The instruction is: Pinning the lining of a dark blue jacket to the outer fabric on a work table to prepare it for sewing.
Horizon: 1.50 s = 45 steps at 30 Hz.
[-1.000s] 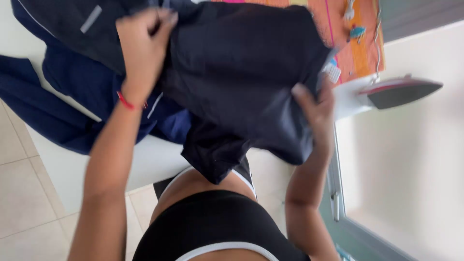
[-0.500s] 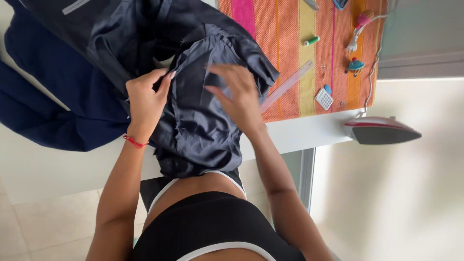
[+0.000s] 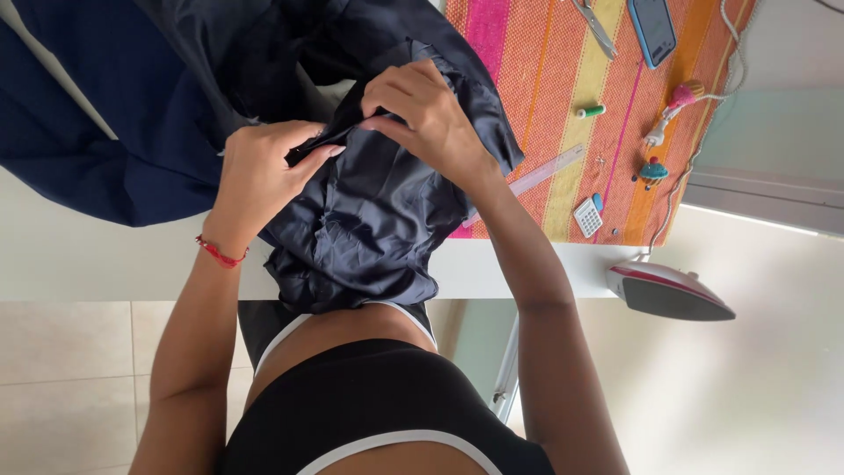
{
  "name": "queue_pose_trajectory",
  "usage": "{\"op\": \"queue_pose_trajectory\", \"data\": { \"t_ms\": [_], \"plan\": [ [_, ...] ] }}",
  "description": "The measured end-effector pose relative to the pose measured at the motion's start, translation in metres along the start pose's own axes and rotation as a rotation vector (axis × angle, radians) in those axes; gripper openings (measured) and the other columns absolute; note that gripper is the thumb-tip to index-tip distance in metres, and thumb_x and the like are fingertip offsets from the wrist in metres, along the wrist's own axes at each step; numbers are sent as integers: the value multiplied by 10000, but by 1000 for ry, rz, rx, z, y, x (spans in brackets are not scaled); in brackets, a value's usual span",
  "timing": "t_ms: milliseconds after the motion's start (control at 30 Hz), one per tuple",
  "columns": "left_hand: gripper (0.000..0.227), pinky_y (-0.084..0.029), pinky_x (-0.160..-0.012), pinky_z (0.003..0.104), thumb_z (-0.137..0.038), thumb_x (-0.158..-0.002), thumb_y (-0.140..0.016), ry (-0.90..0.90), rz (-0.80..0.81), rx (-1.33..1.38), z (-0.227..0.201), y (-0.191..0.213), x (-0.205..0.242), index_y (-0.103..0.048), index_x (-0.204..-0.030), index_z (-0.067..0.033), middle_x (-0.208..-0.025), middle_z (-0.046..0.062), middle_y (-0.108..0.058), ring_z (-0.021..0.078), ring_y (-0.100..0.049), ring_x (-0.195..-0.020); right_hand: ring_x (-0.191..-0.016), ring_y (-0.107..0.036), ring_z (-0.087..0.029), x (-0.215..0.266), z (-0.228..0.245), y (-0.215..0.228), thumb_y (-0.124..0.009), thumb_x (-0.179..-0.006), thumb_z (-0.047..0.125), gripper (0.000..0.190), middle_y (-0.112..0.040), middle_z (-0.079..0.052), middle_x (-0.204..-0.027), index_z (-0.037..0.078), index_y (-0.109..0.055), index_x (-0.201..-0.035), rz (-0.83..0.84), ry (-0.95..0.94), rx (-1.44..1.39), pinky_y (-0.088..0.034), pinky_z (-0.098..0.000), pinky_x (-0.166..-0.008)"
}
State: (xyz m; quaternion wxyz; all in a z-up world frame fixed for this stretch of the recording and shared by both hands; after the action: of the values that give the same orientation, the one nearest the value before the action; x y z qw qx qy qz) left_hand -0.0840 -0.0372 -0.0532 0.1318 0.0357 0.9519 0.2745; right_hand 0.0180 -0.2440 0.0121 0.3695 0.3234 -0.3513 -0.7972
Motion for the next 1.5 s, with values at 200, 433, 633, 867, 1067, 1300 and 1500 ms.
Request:
{"op": "queue_pose_trajectory", "data": {
  "t_ms": [200, 433, 633, 867, 1067, 1300, 1500],
  "plan": [
    [215, -349, -499, 307, -342, -1136, -868, 49, -10, -274, 14, -2, 14, -817, -1060, -147, -604, -28, -572, 132, -475, -490, -844, -644, -158, -11, -11, -9, -744, -1113, 94, 111, -667, 13, -949, 101, -653, -1049, 41, -24, -8, -417, -341, -1000],
    [78, -330, -489, 317, -254, -1131, -884, 109, -57, -288, 14, 10, 28, -879, -1163, -183, -588, -24, -588, 136, -426, -466, -944, -633, -188, -26, -8, -25, -836, -1034, -83, 377, -624, -44, -1116, 87, -642, -1310, 168, 85, -31, -437, -347, -940],
    [44, -351, -515, 306, -174, -1122, -893, 65, -98, -258, 14, 18, 33, -885, -1147, -138, -769, -20, -732, 124, -500, -516, -1015, -511, -262, -34, 3, -34, -865, -1037, 92, 371, -533, -50, -1184, 111, -690, -1363, 257, 118, 148, -450, -423, -911],
    [36, -379, -546, 276, -85, -1133, -876, 29, -116, -219, 10, 26, 32, -875, -1139, -121, -922, -45, -822, 89, -549, -588, -1120, -567, -235, -39, -4, -45, -607, -1202, 341, 265, -659, 19, -1108, 152, -707, -1045, 235, 163, -28, -281, -474, -1063],
    [424, -304, -506, 321, -430, -1130, -982, 40, -60, -483, 26, 29, 50, -744, -876, -188, -614, -18, -520, 149, -471, -536, -953, -627, -179, -38, -7, -37, -690, -1199, 217, 170, -673, 57, -910, 163, -668, -1039, 216, 151, 43, -312, -429, -1075],
    [477, -424, -867, 368, -340, -1114, -1046, -42, -91, -501, 16, 57, 68, -688, -866, -144, -663, -61, -583, 175, -506, -632, -939, -618, -189, -34, -4, -35, -765, -1164, 169, 170, -672, 61, -953, 151, -680, -1018, 130, 168, 104, -335, -423, -1072],
    [305, -375, -989, 410, -317, -1104, -966, 108, 31, -434, 17, 84, 74, -789, -950, -122, -849, -30, -719, 182, -609, -755, -936, -637, -189, -29, -3, -31, -801, -1137, 184, 172, -677, 33, -957, 131, -682, -1024, 120, 88, 43, -333, -434, -1098]
  ]
}}
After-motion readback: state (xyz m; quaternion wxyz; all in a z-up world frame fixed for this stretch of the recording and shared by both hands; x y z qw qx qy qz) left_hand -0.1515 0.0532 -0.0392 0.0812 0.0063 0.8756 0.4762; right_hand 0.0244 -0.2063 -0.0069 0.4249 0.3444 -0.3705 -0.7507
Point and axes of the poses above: each hand's wrist, its own x-axis away from the middle knuckle, its own y-axis out of the back of the hand, z = x × y, the point moved 3 cm from there along -x, towards the middle knuckle
